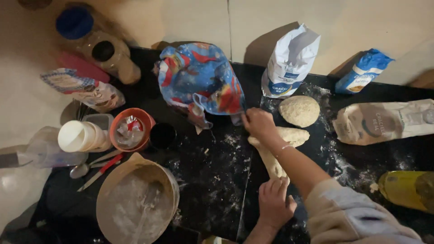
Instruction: Kneading and shaping individual portions of dough on a floured counter
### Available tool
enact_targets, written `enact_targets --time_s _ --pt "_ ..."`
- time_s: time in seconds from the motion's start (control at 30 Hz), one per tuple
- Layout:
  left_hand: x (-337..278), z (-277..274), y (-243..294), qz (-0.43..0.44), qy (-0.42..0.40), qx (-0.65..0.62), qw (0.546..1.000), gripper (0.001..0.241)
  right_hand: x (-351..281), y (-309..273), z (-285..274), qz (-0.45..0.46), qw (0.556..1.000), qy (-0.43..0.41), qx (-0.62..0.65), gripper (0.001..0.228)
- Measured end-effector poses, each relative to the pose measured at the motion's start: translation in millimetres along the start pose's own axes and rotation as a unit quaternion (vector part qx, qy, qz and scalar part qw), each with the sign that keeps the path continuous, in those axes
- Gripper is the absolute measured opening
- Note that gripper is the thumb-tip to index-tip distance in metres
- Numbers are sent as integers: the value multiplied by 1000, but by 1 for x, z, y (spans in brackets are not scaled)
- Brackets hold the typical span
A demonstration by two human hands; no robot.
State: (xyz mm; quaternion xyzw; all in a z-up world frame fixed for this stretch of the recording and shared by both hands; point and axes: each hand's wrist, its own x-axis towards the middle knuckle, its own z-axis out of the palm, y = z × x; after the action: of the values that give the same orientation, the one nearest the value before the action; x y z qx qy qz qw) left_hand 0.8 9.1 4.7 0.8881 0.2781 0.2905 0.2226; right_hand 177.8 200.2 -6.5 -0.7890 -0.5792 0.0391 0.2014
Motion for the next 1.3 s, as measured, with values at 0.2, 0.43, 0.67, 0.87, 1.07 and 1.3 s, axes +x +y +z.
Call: enact_targets --time_s 0.2,0.43,0.67,0.87,1.07,1.3 --pt "4 -6 5 34 117 -71 990 44 -66 -8 -38 -42 990 -129 -38 64" --pt "8 -16 12 100 139 -68 983 14 -204 47 -75 -281 954 -95 50 45" --pt "-1 -10 4 -13 157 -65 985 11 -146 17 -32 -278 959 -52 -30 43" --pt "10 -14 0 -30 195 -105 975 16 -48 -3 -4 -196 980 14 -7 30" --pt "-17 14 -15 -124 157 -109 974 20 -21 -4 14 -103 985 119 -69 33" --pt "-15 19 -20 -180 214 -120 953 29 -148 -15 -78 -138 990 15 -14 37"
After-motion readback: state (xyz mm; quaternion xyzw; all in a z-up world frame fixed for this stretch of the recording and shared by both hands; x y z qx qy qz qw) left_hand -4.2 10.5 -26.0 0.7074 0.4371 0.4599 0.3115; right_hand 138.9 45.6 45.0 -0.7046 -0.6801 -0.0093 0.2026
